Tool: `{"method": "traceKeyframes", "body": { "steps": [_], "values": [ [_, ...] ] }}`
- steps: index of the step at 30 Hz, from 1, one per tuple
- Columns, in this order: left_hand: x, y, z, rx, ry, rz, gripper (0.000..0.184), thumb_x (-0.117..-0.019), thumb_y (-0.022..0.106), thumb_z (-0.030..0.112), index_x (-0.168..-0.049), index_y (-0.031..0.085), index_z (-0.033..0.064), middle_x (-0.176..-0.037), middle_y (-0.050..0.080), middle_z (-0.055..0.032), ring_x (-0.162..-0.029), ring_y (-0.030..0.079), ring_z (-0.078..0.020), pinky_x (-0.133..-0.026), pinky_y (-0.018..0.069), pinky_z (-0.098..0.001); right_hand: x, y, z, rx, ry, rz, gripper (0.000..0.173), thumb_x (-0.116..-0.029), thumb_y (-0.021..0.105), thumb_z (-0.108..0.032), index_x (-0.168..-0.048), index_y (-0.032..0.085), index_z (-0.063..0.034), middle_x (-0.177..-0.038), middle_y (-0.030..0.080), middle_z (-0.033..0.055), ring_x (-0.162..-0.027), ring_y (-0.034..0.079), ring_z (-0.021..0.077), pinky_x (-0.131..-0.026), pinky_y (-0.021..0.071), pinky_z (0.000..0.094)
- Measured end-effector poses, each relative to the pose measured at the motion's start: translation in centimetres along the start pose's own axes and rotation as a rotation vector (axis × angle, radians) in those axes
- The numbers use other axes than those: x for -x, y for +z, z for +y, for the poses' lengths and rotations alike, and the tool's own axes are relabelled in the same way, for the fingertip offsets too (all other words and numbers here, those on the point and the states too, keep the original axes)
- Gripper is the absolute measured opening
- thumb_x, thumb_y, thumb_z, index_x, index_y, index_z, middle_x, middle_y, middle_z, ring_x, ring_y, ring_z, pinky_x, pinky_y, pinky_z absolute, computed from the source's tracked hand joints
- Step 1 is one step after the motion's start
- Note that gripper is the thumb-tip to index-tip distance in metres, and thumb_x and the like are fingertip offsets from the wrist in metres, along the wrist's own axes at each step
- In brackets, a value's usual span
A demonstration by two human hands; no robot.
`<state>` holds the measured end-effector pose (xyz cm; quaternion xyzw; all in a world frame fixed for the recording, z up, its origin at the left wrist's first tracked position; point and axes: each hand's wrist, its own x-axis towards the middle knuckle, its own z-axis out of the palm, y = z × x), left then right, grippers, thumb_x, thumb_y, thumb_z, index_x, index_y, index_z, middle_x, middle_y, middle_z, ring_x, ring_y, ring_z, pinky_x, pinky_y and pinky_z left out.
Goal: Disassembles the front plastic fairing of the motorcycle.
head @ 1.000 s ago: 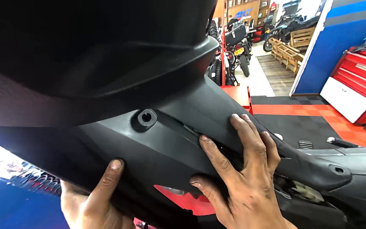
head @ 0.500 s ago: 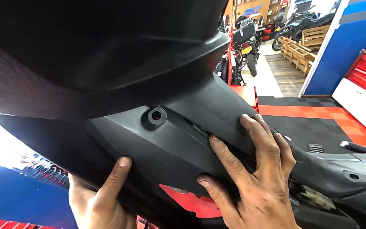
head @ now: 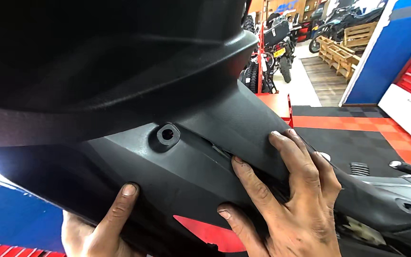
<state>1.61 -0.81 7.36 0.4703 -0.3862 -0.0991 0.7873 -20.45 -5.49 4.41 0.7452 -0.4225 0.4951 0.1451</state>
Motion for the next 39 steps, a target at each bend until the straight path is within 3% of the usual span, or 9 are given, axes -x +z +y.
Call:
{"method": "traceKeyframes", "body": {
  "steps": [11, 24, 39],
  "values": [
    [-0.32, 0.01, 0.14, 0.042, -0.014, -0.003, 0.04, -0.093, 0.061, 0.0, -0.13, 0.046, 0.0009, -0.102, 0.07, -0.007, -0.091, 0.072, -0.0134, -0.079, 0.0636, -0.0313, -0.29, 0.23, -0.02, -0.021, -0.007, 0.006, 0.061, -0.0883, 0.062, -0.068, -0.14, 0.063, -0.0352, -0.16, 0.038, 0.0214, -0.153, 0.025, 0.0444, -0.118, 0.0165, 0.0741],
    [-0.37, -0.16, -0.04, 0.046, 0.026, 0.003, 0.044, -0.0924, 0.063, 0.001, -0.132, 0.045, 0.0, -0.106, 0.069, -0.0072, -0.095, 0.072, -0.0134, -0.083, 0.0626, -0.0313, -0.63, 0.04, -0.19, -0.03, -0.015, -0.02, 0.061, -0.0899, 0.062, -0.066, -0.14, 0.064, -0.0327, -0.162, 0.036, 0.0225, -0.153, 0.024, 0.045, -0.117, 0.0149, 0.0765],
    [-0.09, 0.35, 0.18, 0.049, 0.014, 0.008, 0.044, -0.0937, 0.063, 0.002, -0.134, 0.045, 0.0029, -0.108, 0.069, -0.0075, -0.095, 0.072, -0.0145, -0.082, 0.0631, -0.0326, -0.68, 0.17, -0.19, -0.005, -0.02, -0.011, 0.059, -0.0928, 0.058, -0.065, -0.142, 0.063, -0.0326, -0.163, 0.037, 0.0177, -0.154, 0.026, 0.0406, -0.119, 0.0154, 0.0744]
  ]
}}
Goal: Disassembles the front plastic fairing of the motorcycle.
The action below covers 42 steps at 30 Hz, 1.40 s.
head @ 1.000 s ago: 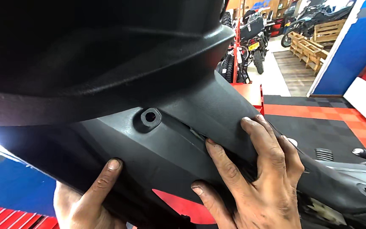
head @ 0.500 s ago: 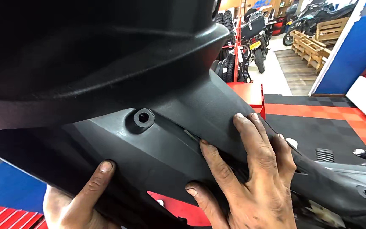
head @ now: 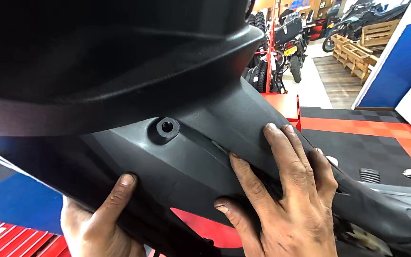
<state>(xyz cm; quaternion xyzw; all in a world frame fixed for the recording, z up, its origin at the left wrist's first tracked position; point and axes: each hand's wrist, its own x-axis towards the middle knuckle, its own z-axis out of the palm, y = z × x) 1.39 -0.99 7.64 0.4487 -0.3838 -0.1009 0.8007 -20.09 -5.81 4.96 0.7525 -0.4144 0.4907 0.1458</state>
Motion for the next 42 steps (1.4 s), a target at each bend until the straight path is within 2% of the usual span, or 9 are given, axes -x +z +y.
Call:
{"method": "traceKeyframes", "body": {
  "steps": [6, 17, 31, 42],
  "values": [
    [-0.1, -0.1, 0.0, 0.032, -0.013, -0.018, 0.047, -0.0922, 0.066, 0.003, -0.135, 0.048, 0.004, -0.108, 0.069, -0.0093, -0.096, 0.072, -0.0164, -0.081, 0.0635, -0.034, 0.3, 0.2, 0.1, -0.014, -0.007, 0.032, 0.055, -0.0937, 0.058, -0.063, -0.14, 0.064, -0.033, -0.164, 0.036, 0.0162, -0.154, 0.026, 0.039, -0.12, 0.0148, 0.0723],
    [-0.3, -0.2, -0.6, 0.021, 0.025, -0.054, 0.046, -0.0923, 0.067, 0.006, -0.134, 0.048, 0.0056, -0.111, 0.068, -0.0064, -0.098, 0.071, -0.0152, -0.083, 0.063, -0.0325, 0.1, 0.4, 0.1, -0.025, -0.009, 0.046, 0.054, -0.093, 0.061, -0.06, -0.138, 0.066, -0.0308, -0.163, 0.037, 0.0178, -0.154, 0.026, 0.0398, -0.12, 0.0153, 0.0727],
    [-0.3, -0.1, -1.0, 0.05, 0.009, -0.075, 0.059, -0.0897, 0.071, 0.005, -0.142, 0.043, 0.0057, -0.115, 0.068, -0.01, -0.102, 0.071, -0.0185, -0.084, 0.0636, -0.0352, 0.6, 0.3, 0.6, 0.004, -0.025, 0.051, 0.055, -0.0941, 0.059, -0.06, -0.139, 0.065, -0.03, -0.163, 0.037, 0.0147, -0.154, 0.027, 0.0367, -0.121, 0.0167, 0.0705],
    [0.2, 0.0, -1.7, 0.081, -0.007, -0.038, 0.064, -0.0875, 0.071, 0.006, -0.143, 0.04, 0.0041, -0.116, 0.067, -0.0116, -0.1, 0.071, -0.0192, -0.082, 0.0638, -0.0348, 1.0, 0.2, 0.8, -0.013, -0.016, 0.055, 0.052, -0.0933, 0.061, -0.06, -0.136, 0.067, -0.0306, -0.163, 0.038, 0.014, -0.153, 0.029, 0.0369, -0.121, 0.0184, 0.0695]
  ]
}}
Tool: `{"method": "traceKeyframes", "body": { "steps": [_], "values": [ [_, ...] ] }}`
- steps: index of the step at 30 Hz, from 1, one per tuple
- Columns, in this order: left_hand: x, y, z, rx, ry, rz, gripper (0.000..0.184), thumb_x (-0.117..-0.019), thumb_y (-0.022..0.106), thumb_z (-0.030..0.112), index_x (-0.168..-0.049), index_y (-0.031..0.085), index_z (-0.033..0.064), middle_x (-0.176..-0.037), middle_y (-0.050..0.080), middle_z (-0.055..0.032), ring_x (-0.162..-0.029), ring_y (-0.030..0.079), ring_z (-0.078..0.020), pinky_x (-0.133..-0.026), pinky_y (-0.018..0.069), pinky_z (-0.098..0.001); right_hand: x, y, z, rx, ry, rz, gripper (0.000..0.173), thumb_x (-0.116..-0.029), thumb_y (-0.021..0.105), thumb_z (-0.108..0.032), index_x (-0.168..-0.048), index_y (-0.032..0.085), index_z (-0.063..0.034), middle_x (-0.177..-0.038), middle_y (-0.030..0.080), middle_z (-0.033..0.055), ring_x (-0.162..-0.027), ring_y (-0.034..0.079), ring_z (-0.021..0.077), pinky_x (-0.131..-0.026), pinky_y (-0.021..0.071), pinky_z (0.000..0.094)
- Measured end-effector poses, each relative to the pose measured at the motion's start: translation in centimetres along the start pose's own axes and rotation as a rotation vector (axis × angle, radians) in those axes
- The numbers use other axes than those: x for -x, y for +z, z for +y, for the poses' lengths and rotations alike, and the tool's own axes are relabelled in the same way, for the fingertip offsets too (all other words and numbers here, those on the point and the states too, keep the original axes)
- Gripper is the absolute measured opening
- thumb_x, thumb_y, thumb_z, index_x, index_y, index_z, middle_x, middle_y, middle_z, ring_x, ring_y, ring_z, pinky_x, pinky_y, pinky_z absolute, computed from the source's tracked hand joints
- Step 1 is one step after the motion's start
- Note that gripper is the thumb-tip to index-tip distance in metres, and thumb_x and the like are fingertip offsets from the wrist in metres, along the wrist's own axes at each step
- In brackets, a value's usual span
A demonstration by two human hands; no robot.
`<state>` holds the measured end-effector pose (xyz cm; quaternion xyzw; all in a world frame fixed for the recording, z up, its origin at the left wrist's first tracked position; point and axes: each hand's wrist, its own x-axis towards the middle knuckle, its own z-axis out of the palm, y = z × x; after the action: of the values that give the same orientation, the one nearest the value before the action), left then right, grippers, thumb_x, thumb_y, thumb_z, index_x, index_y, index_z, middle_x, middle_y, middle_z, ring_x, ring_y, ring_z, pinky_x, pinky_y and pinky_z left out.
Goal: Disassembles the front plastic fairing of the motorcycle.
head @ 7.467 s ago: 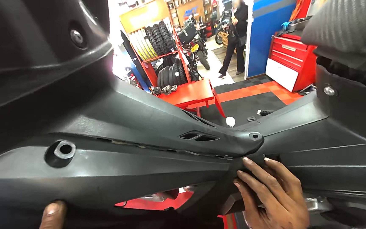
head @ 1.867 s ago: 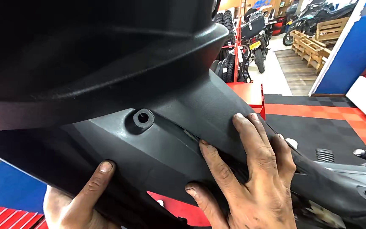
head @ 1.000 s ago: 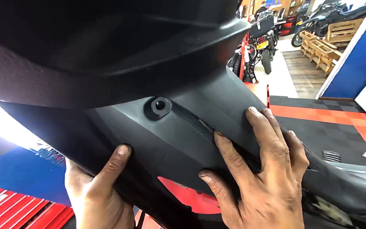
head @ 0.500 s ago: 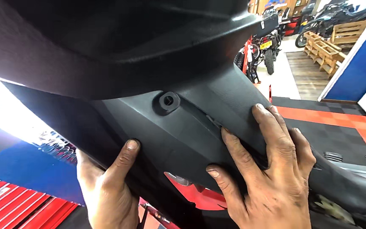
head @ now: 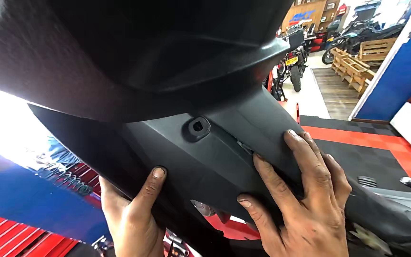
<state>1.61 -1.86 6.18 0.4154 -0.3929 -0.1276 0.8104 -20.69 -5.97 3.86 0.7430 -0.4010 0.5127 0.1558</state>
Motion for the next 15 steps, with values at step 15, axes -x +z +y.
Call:
{"method": "traceKeyframes", "body": {
  "steps": [15],
  "values": [
    [-0.1, -0.1, -0.3, -0.004, 0.039, -0.013, 0.06, -0.0885, 0.069, 0.004, -0.141, 0.04, 0.001, -0.115, 0.067, -0.0111, -0.101, 0.071, -0.0186, -0.084, 0.0635, -0.0348, 1.4, -0.3, 1.9, -0.028, -0.059, -0.025, 0.059, -0.0923, 0.06, -0.065, -0.142, 0.063, -0.0328, -0.166, 0.035, 0.0084, -0.156, 0.026, 0.0315, -0.125, 0.0202, 0.0626]
  ]
}}
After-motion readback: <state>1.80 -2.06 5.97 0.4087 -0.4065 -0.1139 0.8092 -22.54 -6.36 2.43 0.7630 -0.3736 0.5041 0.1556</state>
